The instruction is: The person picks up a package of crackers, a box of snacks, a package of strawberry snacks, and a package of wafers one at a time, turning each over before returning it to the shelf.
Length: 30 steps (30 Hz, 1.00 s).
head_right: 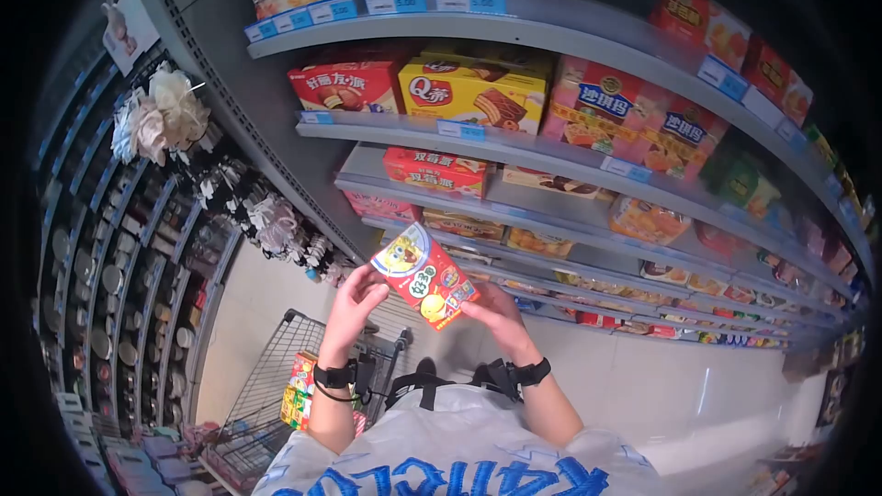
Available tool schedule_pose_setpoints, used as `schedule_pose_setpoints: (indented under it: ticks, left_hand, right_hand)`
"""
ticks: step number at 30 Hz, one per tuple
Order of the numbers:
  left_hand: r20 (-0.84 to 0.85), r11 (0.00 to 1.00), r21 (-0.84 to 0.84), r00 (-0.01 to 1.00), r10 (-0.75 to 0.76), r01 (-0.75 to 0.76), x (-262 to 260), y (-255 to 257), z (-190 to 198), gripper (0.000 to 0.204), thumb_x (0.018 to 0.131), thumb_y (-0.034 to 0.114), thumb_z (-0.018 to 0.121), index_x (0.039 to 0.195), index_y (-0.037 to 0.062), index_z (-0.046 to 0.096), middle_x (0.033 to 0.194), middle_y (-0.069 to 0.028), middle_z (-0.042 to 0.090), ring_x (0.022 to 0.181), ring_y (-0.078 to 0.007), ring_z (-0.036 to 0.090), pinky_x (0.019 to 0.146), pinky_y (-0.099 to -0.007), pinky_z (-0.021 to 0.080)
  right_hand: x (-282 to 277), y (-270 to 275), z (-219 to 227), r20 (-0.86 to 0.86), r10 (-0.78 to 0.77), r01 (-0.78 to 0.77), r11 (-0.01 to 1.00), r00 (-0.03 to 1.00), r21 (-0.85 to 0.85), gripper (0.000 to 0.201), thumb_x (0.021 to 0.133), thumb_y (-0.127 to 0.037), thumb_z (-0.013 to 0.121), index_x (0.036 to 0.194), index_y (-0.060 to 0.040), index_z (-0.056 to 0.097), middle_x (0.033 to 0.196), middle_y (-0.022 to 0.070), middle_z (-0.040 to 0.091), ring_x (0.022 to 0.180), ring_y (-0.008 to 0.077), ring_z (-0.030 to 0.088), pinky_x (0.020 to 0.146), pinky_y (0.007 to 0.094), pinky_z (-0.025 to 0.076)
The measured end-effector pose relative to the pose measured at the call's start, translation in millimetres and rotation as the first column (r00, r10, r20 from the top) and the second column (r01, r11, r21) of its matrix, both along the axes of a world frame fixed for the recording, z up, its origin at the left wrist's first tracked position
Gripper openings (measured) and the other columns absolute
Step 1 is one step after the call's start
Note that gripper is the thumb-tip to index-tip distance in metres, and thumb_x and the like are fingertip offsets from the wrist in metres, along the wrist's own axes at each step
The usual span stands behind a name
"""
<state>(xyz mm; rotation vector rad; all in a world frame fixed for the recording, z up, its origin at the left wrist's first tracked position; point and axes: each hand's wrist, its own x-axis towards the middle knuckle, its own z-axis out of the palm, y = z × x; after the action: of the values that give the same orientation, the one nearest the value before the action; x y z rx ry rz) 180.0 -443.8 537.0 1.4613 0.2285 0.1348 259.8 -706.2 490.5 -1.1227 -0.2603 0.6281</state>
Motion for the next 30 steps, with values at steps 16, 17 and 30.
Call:
schedule_pose_setpoints:
  ticks: [16, 17, 30]
  left_hand:
    - [0.15, 0.997, -0.076, 0.988, -0.024, 0.035, 30, 14, 48, 0.069, 0.089, 0.008, 0.071, 0.144, -0.0017, 0.032, 0.118, -0.0119, 0.059, 0.095, -0.0114, 0.064, 0.083, -0.025, 0.054]
    - [0.147, 0.996, -0.079, 0.989, -0.031, 0.043, 29, 16, 48, 0.069, 0.089, 0.008, 0.071, 0.144, -0.0017, 0.032, 0.118, -0.0119, 0.059, 0.095, -0.0114, 0.064, 0.083, -0.025, 0.054]
    - [0.246, 0.906, -0.285, 0.937, -0.247, 0.314, 43, 4, 42, 0.089, 0.088, 0.007, 0.071, 0.155, 0.0005, 0.013, 0.144, -0.0155, 0.046, 0.124, -0.0215, 0.053, 0.1, -0.0335, 0.047]
  right_hand:
    - [-17, 73, 62, 0.089, -0.373, 0.363, 0.925, 0.924, 0.108, 0.048, 0.087, -0.011, 0.074, 0.123, 0.0069, 0.047, 0.115, 0.0151, 0.064, 0.104, 0.0176, 0.064, 0.087, 0.0318, 0.055]
    - [-18, 76, 62, 0.088, -0.379, 0.37, 0.923, 0.921, 0.104, 0.048, 0.087, -0.011, 0.074, 0.123, 0.0069, 0.047, 0.115, 0.0151, 0.064, 0.104, 0.0176, 0.064, 0.087, 0.0318, 0.055]
    - [-31, 103, 59, 0.639, -0.532, 0.709, 0.704, 0.556, -0.032, 0.053, 0.075, -0.004, 0.083, 0.117, -0.0033, 0.051, 0.118, 0.0101, 0.057, 0.107, 0.0189, 0.059, 0.095, 0.0337, 0.048]
